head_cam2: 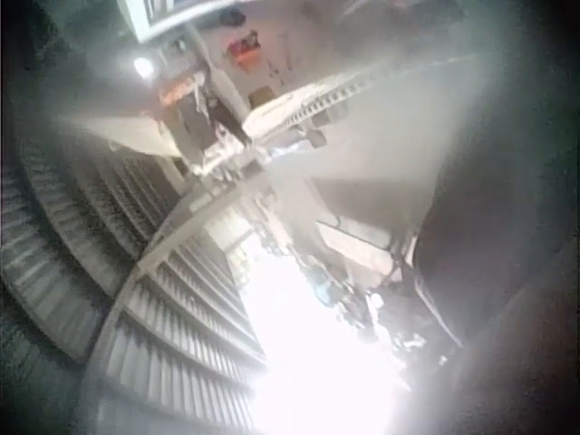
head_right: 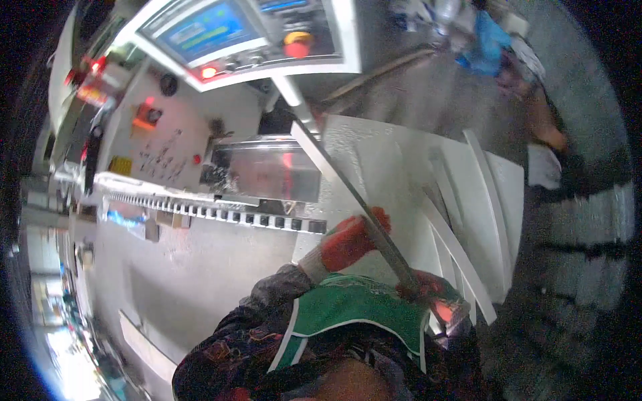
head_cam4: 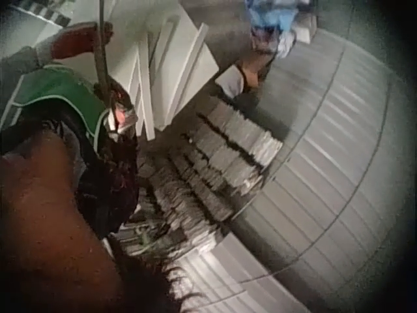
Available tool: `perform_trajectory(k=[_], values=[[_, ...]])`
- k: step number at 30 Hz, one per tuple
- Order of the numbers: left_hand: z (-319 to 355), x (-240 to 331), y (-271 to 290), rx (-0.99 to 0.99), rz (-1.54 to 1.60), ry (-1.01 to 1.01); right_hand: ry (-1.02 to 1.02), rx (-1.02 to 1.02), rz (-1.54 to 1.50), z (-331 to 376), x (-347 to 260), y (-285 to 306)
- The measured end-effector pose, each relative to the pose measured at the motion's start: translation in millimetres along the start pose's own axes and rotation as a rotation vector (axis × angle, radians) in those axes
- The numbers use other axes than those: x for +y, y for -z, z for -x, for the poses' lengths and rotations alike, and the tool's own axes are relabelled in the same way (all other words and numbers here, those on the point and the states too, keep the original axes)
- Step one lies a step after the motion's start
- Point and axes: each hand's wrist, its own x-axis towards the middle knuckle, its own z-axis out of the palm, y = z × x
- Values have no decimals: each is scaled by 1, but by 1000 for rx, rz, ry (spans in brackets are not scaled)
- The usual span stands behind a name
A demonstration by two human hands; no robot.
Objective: Feeding wooden strips into an edge banding machine for processing.
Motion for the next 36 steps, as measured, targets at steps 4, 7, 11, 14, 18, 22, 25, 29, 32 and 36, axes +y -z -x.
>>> perform_trajectory(k=[4,7,11,14,18,22,25,29,32,36], values=[[11,19,-11,-19,18,-41,-63,-288,-112,-35,8,41],[9,28,7,118,-45,-182,77,-158,160,-49,1,46],[14,71,23,320,-40,-373,465,203,1281,-57,-60,-24],[9,86,29,332,-117,-534,523,342,1811,-85,-78,-34],[12,106,45,342,-291,-581,679,365,1826,-122,-91,-33],[41,124,13,396,-143,-551,541,277,1688,-139,-113,-43],[51,105,23,716,-54,-768,607,177,1544,-161,-122,-42],[37,100,27,818,-111,-732,777,188,1678,-186,-125,-31],[21,103,26,862,-238,-654,633,106,1289,-202,-129,-27],[-2,98,45,742,-341,-785,711,150,1634,-210,-139,-27]])
